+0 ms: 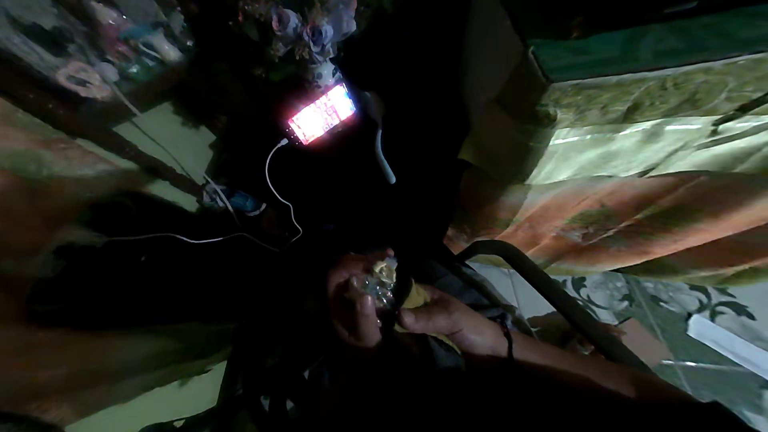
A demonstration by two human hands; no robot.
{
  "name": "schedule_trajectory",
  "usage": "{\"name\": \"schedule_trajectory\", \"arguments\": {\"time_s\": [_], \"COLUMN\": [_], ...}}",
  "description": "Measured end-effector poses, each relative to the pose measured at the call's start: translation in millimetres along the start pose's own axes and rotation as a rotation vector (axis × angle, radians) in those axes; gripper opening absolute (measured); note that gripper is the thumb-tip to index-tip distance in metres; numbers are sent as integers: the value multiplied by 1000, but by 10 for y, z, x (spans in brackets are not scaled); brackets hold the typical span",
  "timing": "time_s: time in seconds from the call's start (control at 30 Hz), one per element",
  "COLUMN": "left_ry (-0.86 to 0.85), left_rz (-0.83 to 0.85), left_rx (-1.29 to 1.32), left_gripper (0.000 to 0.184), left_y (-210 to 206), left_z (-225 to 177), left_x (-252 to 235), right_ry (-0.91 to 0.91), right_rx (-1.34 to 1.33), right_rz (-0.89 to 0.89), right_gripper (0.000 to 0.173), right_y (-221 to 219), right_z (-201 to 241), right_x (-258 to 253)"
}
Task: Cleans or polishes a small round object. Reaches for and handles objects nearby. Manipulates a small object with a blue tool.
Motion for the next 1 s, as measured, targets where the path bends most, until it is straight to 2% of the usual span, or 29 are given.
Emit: {"name": "schedule_trajectory", "arguments": {"time_s": [0.1,0.2,0.5,0.6,0.73,0.83,0.93,1.0], "left_ry": [-74,-72,-170,-104,-81,-32,99,269], "left_rz": [44,66,59,37,4,25,40,-77], "left_rx": [-25,-28,-189,-140,-71,-24,29,56], "left_gripper": [35,35,34,33,33,33,37,37], "left_y": [17,33,28,46,-15,-25,-26,-56], "left_z": [18,45,-9,47,18,14,29,8], "left_x": [-11,8,-15,17,36,35,70,104], "right_ry": [-30,-74,-96,-33,176,211,241,298], "right_rx": [-79,-115,-34,83,308,342,465,639], "right_rz": [75,124,-52,-119,-51,-2,16,26], "right_gripper": [20,22,20,17,21,28,38,41], "right_y": [-10,2,19,26,7,24,25,67], "right_z": [25,52,1,-26,-8,-8,-10,16], "right_x": [11,21,11,-2,4,-1,-9,-38]}}
Point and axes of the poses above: each hand's wrist, its own x-axis away from the middle knuckle, its own y-axis out of the back of the hand, z = x × y, the point moved 4 cm from there along -x, towards the middle knuckle, and after that the axes turned 5 degrees about y, right-handed, at the moved point
